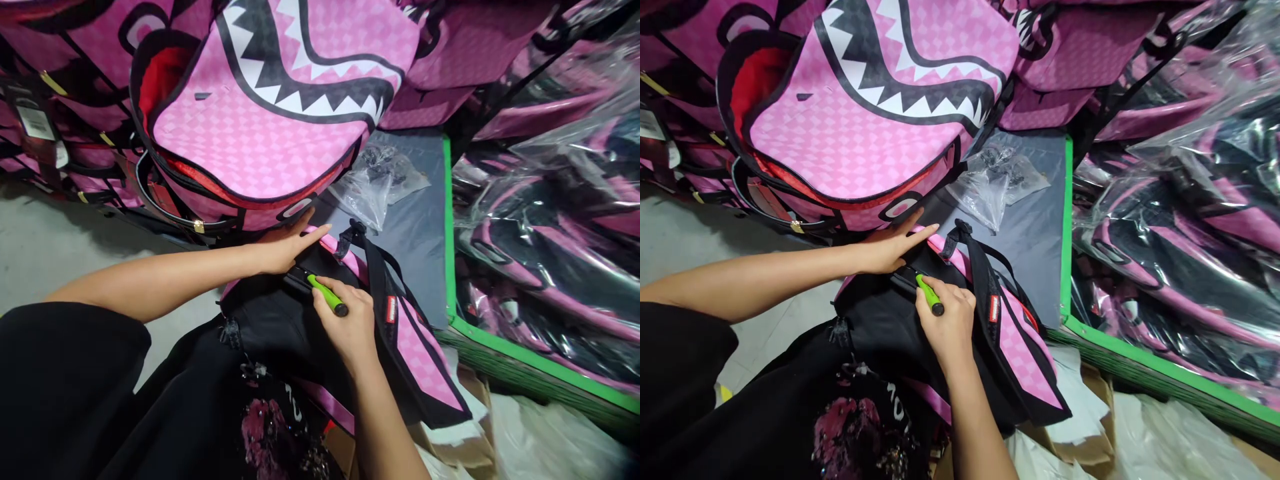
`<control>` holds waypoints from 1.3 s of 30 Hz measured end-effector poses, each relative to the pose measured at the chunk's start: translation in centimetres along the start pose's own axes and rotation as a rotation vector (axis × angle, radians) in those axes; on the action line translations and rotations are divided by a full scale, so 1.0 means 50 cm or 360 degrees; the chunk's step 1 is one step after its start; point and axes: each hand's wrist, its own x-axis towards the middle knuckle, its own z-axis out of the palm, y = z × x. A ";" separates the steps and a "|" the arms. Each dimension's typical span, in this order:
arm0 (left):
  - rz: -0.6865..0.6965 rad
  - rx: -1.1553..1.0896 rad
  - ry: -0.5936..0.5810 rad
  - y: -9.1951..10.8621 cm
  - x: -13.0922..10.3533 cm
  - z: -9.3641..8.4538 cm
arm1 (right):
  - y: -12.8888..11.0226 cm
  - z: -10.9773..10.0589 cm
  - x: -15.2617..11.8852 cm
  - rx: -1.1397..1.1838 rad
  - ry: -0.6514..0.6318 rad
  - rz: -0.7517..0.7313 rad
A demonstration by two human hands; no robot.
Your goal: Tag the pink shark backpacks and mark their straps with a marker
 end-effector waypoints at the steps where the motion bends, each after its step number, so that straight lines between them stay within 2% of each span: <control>1: 0.0008 -0.0020 -0.0039 -0.001 0.003 -0.003 | -0.001 0.004 0.003 0.0027 -0.0008 0.0002; 4: 0.0040 -0.0085 -0.0096 -0.010 0.012 -0.005 | -0.006 0.023 0.013 0.0088 -0.0036 -0.0009; 8: 0.0060 -0.0137 -0.0064 -0.022 0.013 0.007 | -0.011 0.044 0.018 0.0072 0.0046 -0.0032; 12: 0.0007 -0.0156 -0.0039 -0.028 0.010 0.014 | -0.016 0.045 0.017 0.0046 0.0057 0.0008; 18: 0.0082 -0.0115 -0.0101 -0.036 0.019 0.014 | -0.030 0.048 0.024 0.0016 0.0054 0.0027; 21: -0.0035 -0.0104 -0.0075 -0.032 0.015 0.021 | -0.032 0.053 0.027 0.0042 0.0035 0.0045; 26: -0.0311 -0.0064 -0.0051 -0.018 0.007 0.029 | -0.021 0.038 0.018 -0.0064 0.0055 0.0124; 32: -0.0281 0.0022 -0.0103 -0.021 0.013 0.025 | -0.003 0.004 0.016 0.0033 0.0003 0.0197; 39: -0.0255 0.0054 -0.0079 -0.027 0.015 0.028 | -0.009 0.024 0.034 0.0013 -0.0042 0.0074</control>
